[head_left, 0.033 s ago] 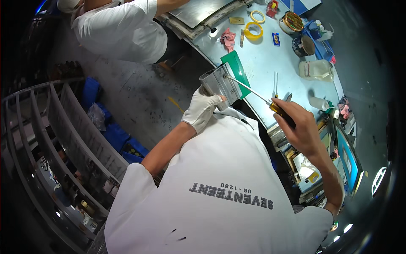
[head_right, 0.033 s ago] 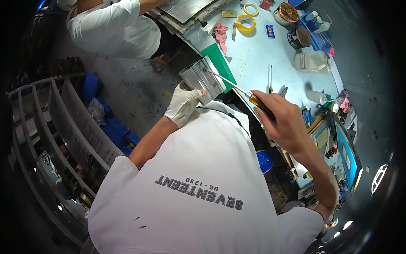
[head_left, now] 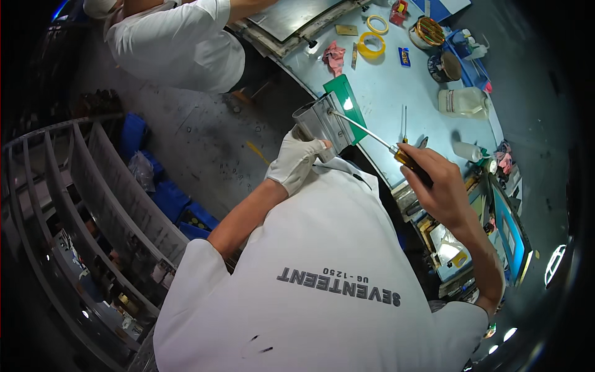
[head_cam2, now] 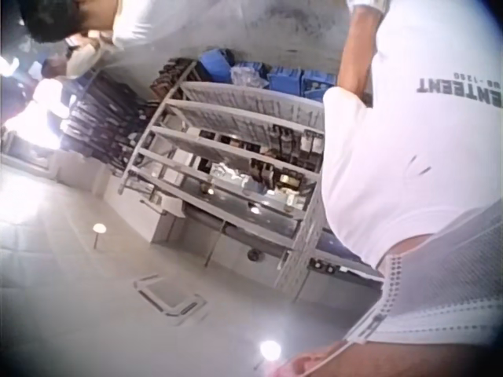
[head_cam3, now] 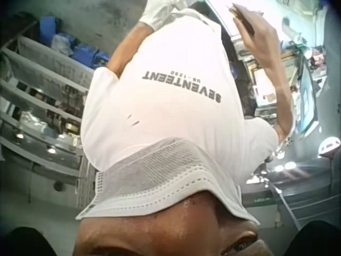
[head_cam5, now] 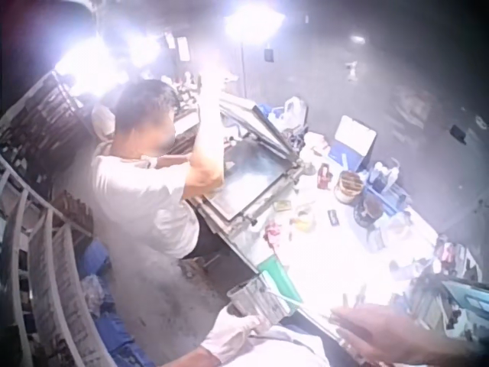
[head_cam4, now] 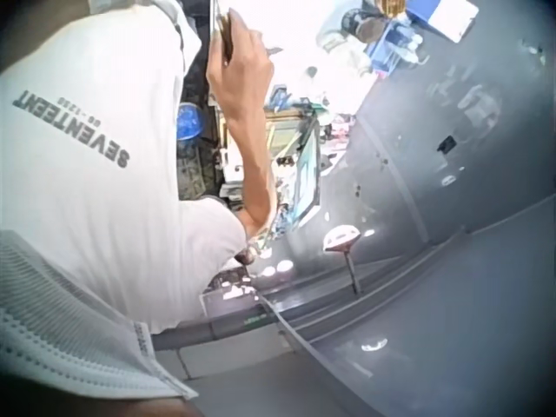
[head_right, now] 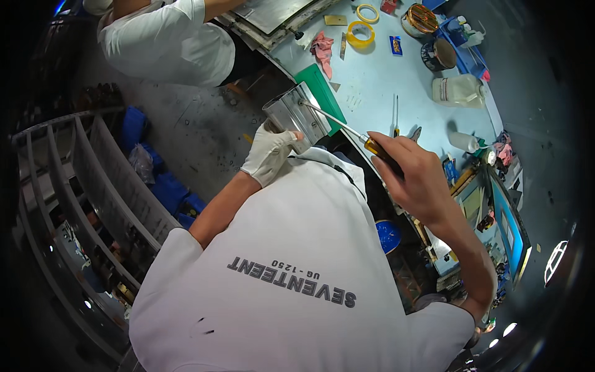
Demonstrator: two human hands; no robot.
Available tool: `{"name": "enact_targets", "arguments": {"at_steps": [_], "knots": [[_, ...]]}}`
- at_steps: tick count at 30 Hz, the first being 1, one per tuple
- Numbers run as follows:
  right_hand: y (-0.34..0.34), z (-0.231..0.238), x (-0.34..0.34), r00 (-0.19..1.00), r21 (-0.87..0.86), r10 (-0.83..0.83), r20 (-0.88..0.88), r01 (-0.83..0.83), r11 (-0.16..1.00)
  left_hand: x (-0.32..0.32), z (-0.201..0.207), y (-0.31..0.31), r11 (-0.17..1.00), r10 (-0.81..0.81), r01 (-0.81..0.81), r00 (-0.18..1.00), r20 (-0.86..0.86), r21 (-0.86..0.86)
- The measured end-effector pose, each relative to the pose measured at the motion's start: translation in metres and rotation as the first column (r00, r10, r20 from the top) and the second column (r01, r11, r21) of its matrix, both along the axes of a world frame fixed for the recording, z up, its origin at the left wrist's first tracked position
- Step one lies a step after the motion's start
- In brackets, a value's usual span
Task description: The recorder uses a screwdriver to loosen and tighten screws on a screen-printing squeegee holder to insert a green rubber blade.
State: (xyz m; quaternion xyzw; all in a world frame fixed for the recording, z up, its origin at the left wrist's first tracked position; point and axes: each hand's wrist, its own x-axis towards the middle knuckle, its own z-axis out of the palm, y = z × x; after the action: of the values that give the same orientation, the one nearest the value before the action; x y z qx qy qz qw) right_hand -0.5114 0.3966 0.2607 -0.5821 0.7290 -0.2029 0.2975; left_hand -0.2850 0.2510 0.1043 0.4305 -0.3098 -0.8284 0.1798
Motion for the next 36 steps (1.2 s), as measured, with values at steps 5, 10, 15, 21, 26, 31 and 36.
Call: {"name": "enact_targets", "arguments": {"at_steps": [5, 10, 15, 21, 26, 31, 36], "knots": [[0.001, -0.001, -0.001, 0.997, -0.011, 0.059, -0.052, -0.059, 0.998, -0.002, -0.006, 0.004, 0.995, 0.087, -0.084, 0.994, -0.072, 0.049], [0.002, -0.004, -0.002, 0.997, -0.012, 0.056, -0.058, -0.056, 0.998, -0.004, -0.007, 0.008, 0.988, 0.138, -0.13, 0.984, -0.11, 0.083], [0.003, -0.001, 0.0, 0.995, 0.043, 0.088, -0.051, -0.086, 0.995, -0.001, -0.014, 0.01, 0.993, 0.116, -0.111, 0.985, -0.129, 0.043], [-0.001, 0.0, 0.004, 0.993, 0.039, 0.097, -0.067, -0.095, 0.995, 0.001, -0.008, 0.012, 0.999, 0.036, -0.036, 0.998, -0.041, 0.009], [-0.007, 0.003, 0.006, 0.969, 0.038, 0.168, -0.181, -0.164, 0.986, 0.001, -0.011, 0.013, 0.999, 0.051, -0.052, 0.998, -0.039, -0.015], [-0.014, 0.0, 0.005, 0.942, 0.031, 0.233, -0.241, -0.233, 0.972, -0.001, -0.013, 0.012, 0.999, 0.04, -0.04, 0.998, -0.039, -0.002], [-0.02, -0.005, 0.006, 0.933, 0.027, 0.263, -0.244, -0.265, 0.964, -0.006, -0.033, 0.003, 0.995, 0.096, -0.097, 0.994, -0.047, -0.014]]}}
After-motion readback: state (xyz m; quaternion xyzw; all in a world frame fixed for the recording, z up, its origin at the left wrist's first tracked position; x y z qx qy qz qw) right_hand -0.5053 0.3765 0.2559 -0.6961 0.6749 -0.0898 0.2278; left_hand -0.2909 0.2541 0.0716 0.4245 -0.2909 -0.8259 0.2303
